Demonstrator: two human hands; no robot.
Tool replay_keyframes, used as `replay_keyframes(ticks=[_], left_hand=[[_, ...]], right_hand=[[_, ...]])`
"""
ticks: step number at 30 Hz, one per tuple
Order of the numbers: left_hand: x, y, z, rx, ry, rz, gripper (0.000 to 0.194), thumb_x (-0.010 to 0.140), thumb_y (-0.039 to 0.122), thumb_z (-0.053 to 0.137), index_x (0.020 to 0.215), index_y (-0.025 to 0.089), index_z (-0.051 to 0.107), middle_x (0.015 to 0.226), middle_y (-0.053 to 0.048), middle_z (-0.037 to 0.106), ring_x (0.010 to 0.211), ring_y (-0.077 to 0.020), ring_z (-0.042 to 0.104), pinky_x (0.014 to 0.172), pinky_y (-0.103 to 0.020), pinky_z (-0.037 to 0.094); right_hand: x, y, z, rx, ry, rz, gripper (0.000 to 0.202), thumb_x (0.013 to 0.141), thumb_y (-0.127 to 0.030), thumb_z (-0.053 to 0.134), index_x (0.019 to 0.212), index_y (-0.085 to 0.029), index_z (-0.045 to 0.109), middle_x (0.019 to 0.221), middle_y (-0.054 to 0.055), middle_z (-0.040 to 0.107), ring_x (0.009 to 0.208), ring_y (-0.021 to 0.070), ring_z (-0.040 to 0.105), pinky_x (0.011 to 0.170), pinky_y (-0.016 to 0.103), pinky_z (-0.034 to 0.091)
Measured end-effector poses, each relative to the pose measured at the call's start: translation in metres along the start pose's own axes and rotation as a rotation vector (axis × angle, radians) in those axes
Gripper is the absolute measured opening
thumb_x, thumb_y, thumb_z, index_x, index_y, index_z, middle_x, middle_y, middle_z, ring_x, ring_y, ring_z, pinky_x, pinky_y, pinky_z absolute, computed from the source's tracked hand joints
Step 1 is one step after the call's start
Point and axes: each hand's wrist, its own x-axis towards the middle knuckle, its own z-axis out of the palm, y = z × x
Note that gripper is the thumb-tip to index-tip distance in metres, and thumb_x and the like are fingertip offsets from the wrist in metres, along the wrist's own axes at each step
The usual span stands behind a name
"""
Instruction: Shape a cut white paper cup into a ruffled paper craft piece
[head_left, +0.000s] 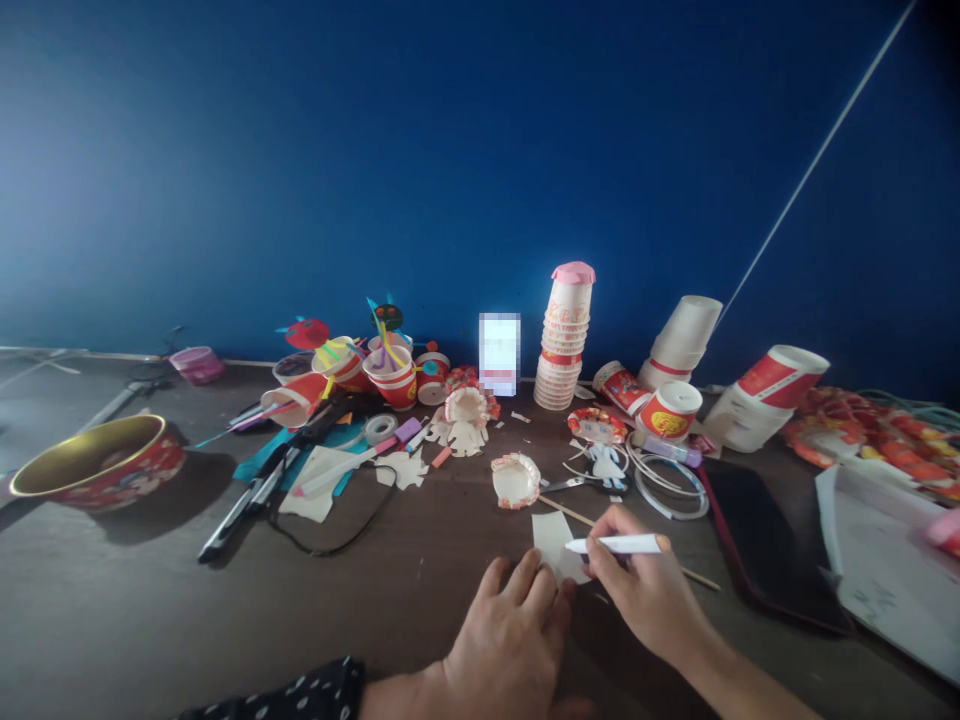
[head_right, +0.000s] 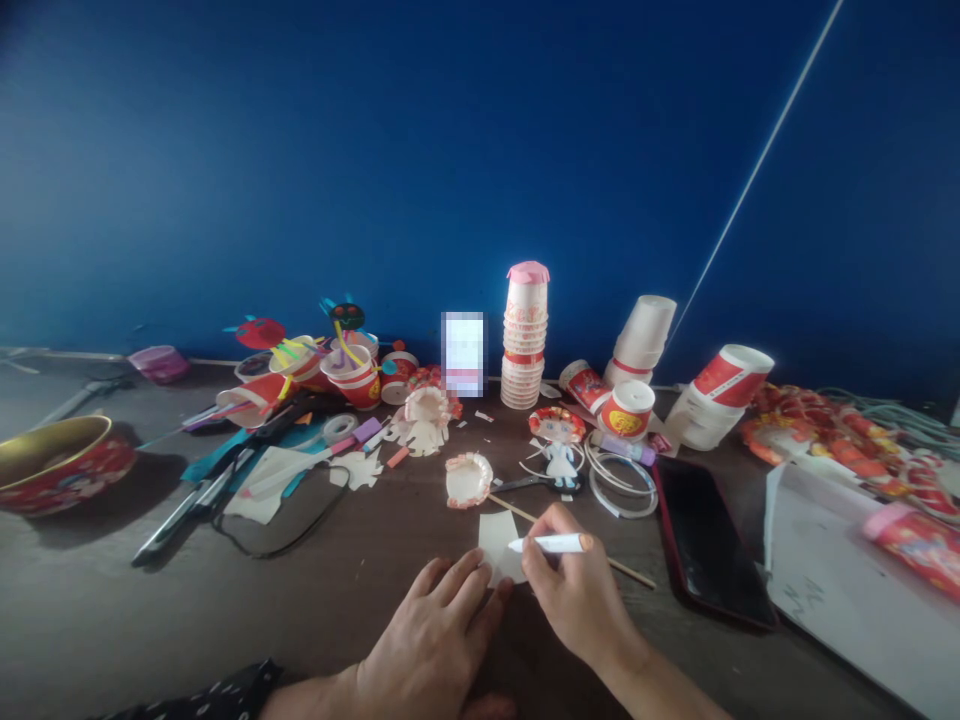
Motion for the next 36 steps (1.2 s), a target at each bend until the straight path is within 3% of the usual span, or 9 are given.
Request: replay_keyframes(ticks=[32, 36], left_hand=[[0.0009, 0.0008, 0.0003, -0.008, -0.026, -0.014, 0.075, 0.083, 0.065, 0.037, 0.135, 0.010, 0.035, 0.130, -0.021, 0.044, 0.124, -0.0356, 0.033, 0.096, -0.056, 0.033], [0.0007, 0.0003, 0.0007, -0.018, -0.026, -0.016, 0.076, 0.083, 0.065, 0.037, 0.136, 0.010, 0.034, 0.130, -0.021, 0.043, 0.125, -0.0363, 0.032, 0.096, -0.057, 0.033]], right_hand=[[0.0004, 0.0016, -0.0044, -0.025, 0.002, 0.033, 0.014, 0.074, -0.023, 0.046, 0.060, -0.022, 0.042, 0.047, -0.005, 0.045, 0.045, 0.0118, 0.044, 0.044, 0.022, 0.033], [-0.0004, 0.0029, -0.0045, 0.063, 0.028, 0.040, 0.016, 0.076, -0.025, 0.047, 0.060, -0.022, 0.042, 0.048, -0.005, 0.045, 0.046, 0.0123, 0.046, 0.045, 0.022, 0.036]])
